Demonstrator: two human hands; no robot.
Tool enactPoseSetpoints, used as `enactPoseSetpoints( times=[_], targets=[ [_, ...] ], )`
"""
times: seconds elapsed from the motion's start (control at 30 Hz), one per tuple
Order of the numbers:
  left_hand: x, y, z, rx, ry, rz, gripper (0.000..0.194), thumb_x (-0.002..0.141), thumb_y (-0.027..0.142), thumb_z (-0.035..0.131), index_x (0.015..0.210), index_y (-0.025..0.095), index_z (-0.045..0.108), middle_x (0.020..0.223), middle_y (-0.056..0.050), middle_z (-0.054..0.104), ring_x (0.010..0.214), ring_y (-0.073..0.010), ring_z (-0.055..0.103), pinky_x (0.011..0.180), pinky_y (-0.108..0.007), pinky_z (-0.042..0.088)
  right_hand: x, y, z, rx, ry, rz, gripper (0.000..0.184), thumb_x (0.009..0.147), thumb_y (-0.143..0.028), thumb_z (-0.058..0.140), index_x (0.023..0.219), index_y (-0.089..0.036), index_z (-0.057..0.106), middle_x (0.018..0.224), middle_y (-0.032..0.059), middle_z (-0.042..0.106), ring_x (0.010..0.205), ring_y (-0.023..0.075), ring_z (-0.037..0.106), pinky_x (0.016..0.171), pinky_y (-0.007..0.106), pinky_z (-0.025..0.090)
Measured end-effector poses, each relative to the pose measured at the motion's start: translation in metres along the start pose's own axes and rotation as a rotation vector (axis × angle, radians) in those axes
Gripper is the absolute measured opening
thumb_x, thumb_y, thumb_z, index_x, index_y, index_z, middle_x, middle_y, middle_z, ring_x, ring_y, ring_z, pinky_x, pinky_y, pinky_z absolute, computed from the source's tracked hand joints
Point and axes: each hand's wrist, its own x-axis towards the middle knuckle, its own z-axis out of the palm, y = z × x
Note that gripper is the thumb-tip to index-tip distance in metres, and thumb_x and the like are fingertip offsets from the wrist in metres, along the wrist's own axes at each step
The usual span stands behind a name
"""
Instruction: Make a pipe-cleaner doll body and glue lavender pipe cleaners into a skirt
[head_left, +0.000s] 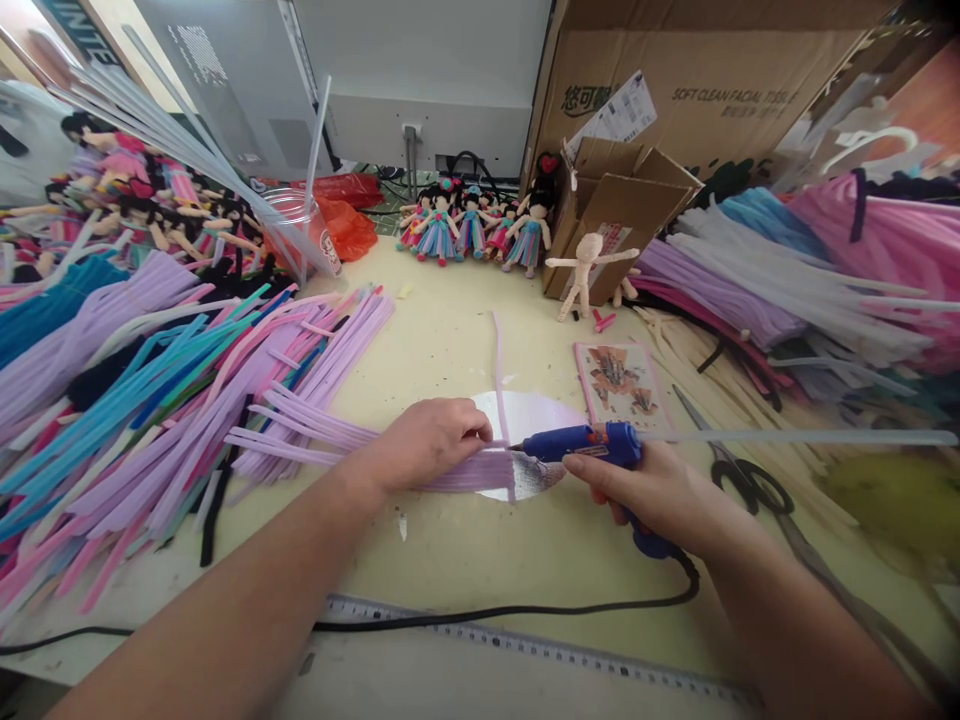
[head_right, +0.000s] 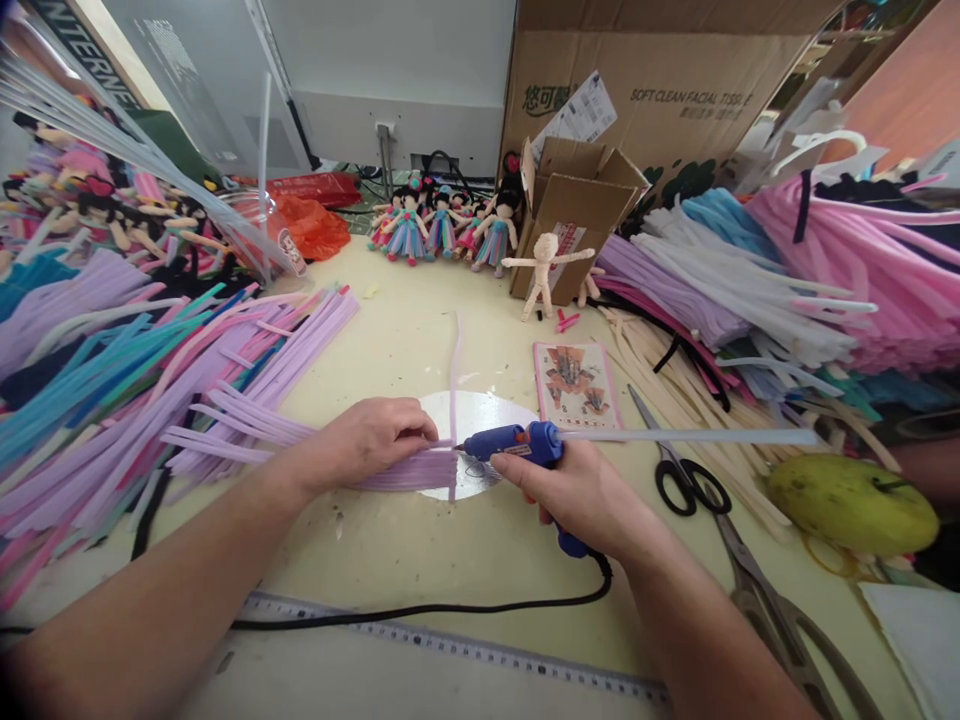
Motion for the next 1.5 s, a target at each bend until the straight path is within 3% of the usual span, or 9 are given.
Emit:
enactPoseSetpoints(
  times=[0.63, 1.3, 1.5],
  targets=[
    [0.0, 0.001, 0.0, 0.008, -0.011, 0.008, 0.019, 0.088, 0.019, 0.052, 0.093, 0.021, 0.07, 0.094, -0.001, 0.069, 0.084, -0.0147, 0.061, 0.077, -0.026, 0.044, 0.0, 0.003, 0.001, 0.009, 0.003, -0.004, 0.032, 0.081, -0.053, 0.061, 0.078, -0.02, 0.062, 0.059, -0.0037, 0.055, 0.046, 0.0092, 0.054, 0.038, 0.02, 0.039],
    [0.001, 0.003, 0.001, 0.059, -0.028, 0.009, 0.02, 0.089, 0.021, 0.051, 0.094, 0.022, 0.071, 0.095, -0.001, 0.07, 0.086, -0.0155, 0.062, 0.078, -0.026, 0.045, -0.007, -0.009, -0.002, -0.003, 0.025, 0.037, 0.038, 0.08, -0.055, 0.06, 0.072, -0.019, 0.062, 0.055, -0.0018, 0.056, 0.042, 0.0086, 0.051, 0.037, 0.02, 0.038],
    [0.0, 0.004, 0.002, 0.064, -0.021, 0.018, 0.021, 0.09, 0.021, 0.05, 0.094, 0.022, 0.071, 0.094, -0.002, 0.07, 0.086, -0.0159, 0.063, 0.078, -0.027, 0.045, -0.005, -0.005, 0.001, 0.03, 0.014, -0.002, 0.035, 0.08, -0.054, 0.061, 0.076, -0.019, 0.062, 0.063, -0.0011, 0.061, 0.046, 0.0093, 0.054, 0.038, 0.021, 0.041]
  ],
)
